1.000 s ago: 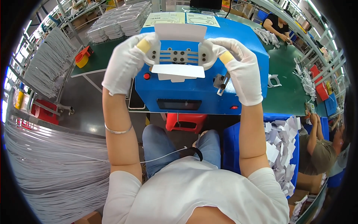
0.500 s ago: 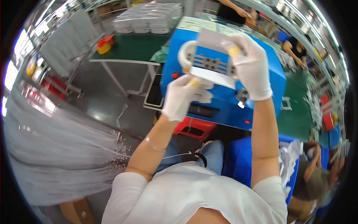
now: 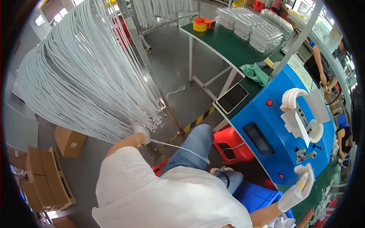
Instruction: Manually feed individual cables from a bundle into a processing machine and collect the finished parts in a bin.
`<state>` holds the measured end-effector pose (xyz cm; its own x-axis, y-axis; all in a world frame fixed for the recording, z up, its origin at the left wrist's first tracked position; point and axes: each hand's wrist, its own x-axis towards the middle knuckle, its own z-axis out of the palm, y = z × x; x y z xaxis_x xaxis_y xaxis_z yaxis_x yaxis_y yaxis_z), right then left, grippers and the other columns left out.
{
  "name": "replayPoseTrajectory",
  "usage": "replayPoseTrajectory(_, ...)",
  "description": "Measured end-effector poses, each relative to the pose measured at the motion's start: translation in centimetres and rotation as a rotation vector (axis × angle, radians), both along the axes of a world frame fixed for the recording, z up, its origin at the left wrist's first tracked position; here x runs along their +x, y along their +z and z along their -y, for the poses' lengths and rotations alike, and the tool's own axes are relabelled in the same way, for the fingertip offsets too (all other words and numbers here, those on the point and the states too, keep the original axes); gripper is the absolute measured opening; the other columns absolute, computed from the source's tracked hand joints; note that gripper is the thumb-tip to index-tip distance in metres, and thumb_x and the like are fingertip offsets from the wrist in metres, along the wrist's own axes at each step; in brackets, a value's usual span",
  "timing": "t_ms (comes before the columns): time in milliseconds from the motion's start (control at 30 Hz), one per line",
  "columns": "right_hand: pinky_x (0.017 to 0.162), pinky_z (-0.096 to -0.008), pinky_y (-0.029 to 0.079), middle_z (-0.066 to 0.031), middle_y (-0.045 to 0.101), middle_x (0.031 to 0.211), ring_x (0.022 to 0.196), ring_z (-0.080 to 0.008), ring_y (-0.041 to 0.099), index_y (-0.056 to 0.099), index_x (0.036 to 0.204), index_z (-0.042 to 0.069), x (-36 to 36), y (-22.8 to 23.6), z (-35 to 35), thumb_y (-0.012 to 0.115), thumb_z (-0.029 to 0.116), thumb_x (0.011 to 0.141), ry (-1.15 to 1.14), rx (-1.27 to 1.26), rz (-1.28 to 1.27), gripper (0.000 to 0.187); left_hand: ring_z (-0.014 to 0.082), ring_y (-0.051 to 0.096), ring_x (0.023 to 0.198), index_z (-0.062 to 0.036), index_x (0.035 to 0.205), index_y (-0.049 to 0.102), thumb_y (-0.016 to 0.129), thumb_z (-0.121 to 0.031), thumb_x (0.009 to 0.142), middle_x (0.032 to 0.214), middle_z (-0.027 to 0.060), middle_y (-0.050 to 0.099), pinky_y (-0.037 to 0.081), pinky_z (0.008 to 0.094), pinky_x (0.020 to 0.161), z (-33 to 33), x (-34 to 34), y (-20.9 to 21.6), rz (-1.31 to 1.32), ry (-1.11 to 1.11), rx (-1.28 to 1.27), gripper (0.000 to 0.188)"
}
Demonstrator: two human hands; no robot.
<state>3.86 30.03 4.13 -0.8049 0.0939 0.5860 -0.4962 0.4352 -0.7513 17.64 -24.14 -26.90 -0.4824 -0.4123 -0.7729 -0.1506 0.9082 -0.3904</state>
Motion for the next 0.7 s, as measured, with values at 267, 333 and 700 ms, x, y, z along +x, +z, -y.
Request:
replayPoseTrajectory(267, 0.076, -0.0266, 0.047, -0.008, 0.063, 0.085, 0.077, -0.0141, 0.058, 0.061, 0.108, -0.004, 1.6, -3.4, 2.1, 0.047, 0.009, 0.095, -0.064, -0.007, 0.337, 0.023, 0.0323, 0.063, 0.095, -0.0087, 0.102, 0.067, 0.058, -0.048, 0.077, 0.1, 0.0162, 0.066, 0.05, 0.0387, 0.084, -1.6, -2.3, 8.8, -0.435, 0.254, 0.254, 0.047)
replayPoseTrajectory(333, 0.076, -0.0267, 0.047, -0.008, 0.063, 0.086, 0.077, -0.0141, 0.058, 0.061, 0.108, -0.004, 1.6, -3.5, 3.3, 0.047, 0.009, 0.095, -0.027, -0.007, 0.329, 0.023, 0.0344, 0.062, 0.092, -0.0077, 0.099, 0.066, 0.054, -0.033, 0.085, 0.096, 0.0151, 0.066, 0.048, 0.0419, 0.082, -4.0, -6.6, 14.7, -1.249, 0.481, 0.342, 0.031)
replayPoseTrajectory(700, 0.073, -0.0252, 0.047, -0.0082, 0.062, 0.082, 0.074, -0.0139, 0.057, 0.062, 0.104, -0.003, 3.6, -4.5, 3.7, 0.05, 0.008, 0.093, 0.015, -0.072, 0.407, 0.02, 0.0323, 0.064, 0.081, -0.0098, 0.096, 0.068, 0.055, -0.037, 0.087, 0.083, 0.0157, 0.066, 0.048, 0.038, 0.073, 6.6, -14.6, 28.2, -2.072, 0.53, -0.189, 0.031)
